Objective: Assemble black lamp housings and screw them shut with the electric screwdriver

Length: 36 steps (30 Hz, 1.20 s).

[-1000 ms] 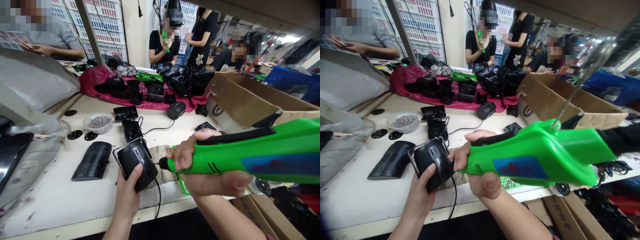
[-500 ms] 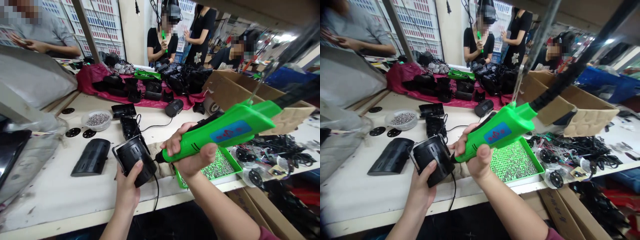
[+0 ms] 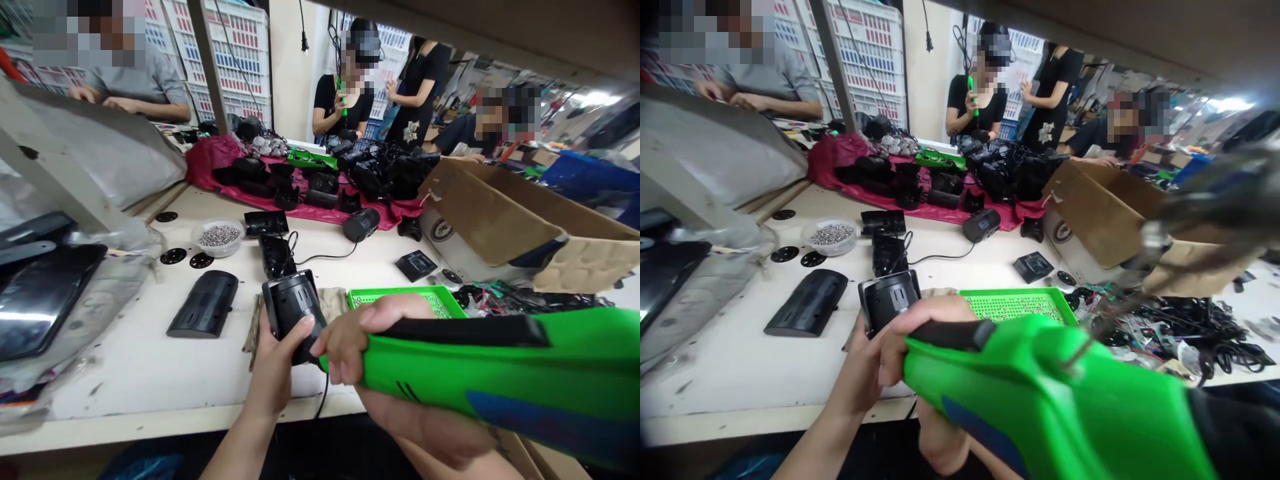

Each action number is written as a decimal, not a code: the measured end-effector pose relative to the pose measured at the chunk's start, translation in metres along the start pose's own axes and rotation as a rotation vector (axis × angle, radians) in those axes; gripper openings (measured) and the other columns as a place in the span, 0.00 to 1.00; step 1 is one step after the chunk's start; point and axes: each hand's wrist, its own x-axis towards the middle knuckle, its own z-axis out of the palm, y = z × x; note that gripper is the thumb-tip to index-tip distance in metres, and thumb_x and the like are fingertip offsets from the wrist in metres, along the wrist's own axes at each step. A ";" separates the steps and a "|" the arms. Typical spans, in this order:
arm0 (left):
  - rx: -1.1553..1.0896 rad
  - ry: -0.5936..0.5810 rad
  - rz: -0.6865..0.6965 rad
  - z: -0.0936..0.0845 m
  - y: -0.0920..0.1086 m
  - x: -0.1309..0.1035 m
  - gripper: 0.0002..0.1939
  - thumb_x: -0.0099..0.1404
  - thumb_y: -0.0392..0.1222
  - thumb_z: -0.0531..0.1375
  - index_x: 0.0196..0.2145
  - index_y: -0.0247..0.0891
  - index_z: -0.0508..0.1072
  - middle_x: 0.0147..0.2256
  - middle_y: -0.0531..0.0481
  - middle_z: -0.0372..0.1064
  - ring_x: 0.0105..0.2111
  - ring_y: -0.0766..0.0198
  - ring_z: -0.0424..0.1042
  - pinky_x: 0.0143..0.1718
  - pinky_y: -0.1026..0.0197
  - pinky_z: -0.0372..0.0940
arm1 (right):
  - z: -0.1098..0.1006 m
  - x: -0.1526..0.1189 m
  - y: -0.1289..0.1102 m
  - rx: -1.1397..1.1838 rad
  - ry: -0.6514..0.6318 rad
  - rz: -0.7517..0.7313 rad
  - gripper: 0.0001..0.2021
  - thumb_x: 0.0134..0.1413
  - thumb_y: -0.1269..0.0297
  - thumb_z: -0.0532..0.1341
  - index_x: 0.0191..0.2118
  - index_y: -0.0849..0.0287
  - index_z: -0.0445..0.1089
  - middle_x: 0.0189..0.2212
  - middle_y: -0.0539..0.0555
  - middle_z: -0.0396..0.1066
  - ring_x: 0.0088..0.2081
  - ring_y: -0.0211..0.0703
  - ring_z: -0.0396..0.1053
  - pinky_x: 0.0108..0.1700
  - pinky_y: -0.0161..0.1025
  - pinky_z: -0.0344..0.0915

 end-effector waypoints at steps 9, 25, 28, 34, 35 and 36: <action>-0.106 0.000 -0.012 0.000 0.008 0.000 0.39 0.44 0.48 0.71 0.53 0.39 0.65 0.40 0.48 0.75 0.42 0.55 0.73 0.45 0.54 0.66 | 0.001 0.016 0.030 0.233 -0.015 -0.110 0.21 0.47 0.40 0.62 0.35 0.54 0.67 0.15 0.43 0.62 0.15 0.37 0.60 0.25 0.40 0.68; -0.388 0.028 -0.211 -0.013 0.002 0.005 0.34 0.53 0.65 0.63 0.49 0.39 0.74 0.50 0.40 0.73 0.54 0.46 0.67 0.49 0.50 0.67 | -0.071 0.024 0.010 -0.488 0.331 -0.081 0.21 0.54 0.55 0.62 0.53 0.53 0.66 0.44 0.56 0.72 0.47 0.50 0.71 0.53 0.54 0.66; -0.519 0.077 -0.239 -0.011 0.003 0.005 0.29 0.62 0.64 0.54 0.48 0.38 0.75 0.50 0.40 0.73 0.54 0.47 0.68 0.51 0.49 0.66 | -0.060 0.006 0.018 -0.630 0.413 -0.294 0.21 0.58 0.63 0.60 0.57 0.44 0.63 0.59 0.53 0.61 0.62 0.53 0.57 0.63 0.57 0.55; -0.564 0.085 -0.273 -0.011 0.001 0.003 0.22 0.57 0.56 0.64 0.44 0.39 0.78 0.44 0.43 0.77 0.51 0.47 0.71 0.52 0.48 0.65 | -0.036 -0.027 0.063 -0.852 -0.181 0.297 0.38 0.52 0.56 0.64 0.67 0.52 0.49 0.65 0.60 0.54 0.65 0.60 0.53 0.64 0.60 0.53; -0.562 0.054 -0.272 -0.012 0.001 0.002 0.23 0.54 0.57 0.65 0.41 0.38 0.79 0.41 0.42 0.78 0.50 0.46 0.72 0.52 0.48 0.65 | -0.033 -0.027 0.069 -0.840 -0.224 0.384 0.41 0.51 0.55 0.65 0.67 0.55 0.46 0.65 0.62 0.54 0.65 0.60 0.53 0.64 0.59 0.53; -0.567 0.017 -0.279 -0.013 0.000 0.002 0.24 0.52 0.60 0.66 0.38 0.37 0.80 0.40 0.41 0.78 0.49 0.45 0.72 0.52 0.48 0.66 | -0.031 -0.026 0.073 -0.832 -0.245 0.438 0.43 0.50 0.54 0.65 0.67 0.57 0.46 0.65 0.62 0.54 0.65 0.59 0.52 0.65 0.58 0.52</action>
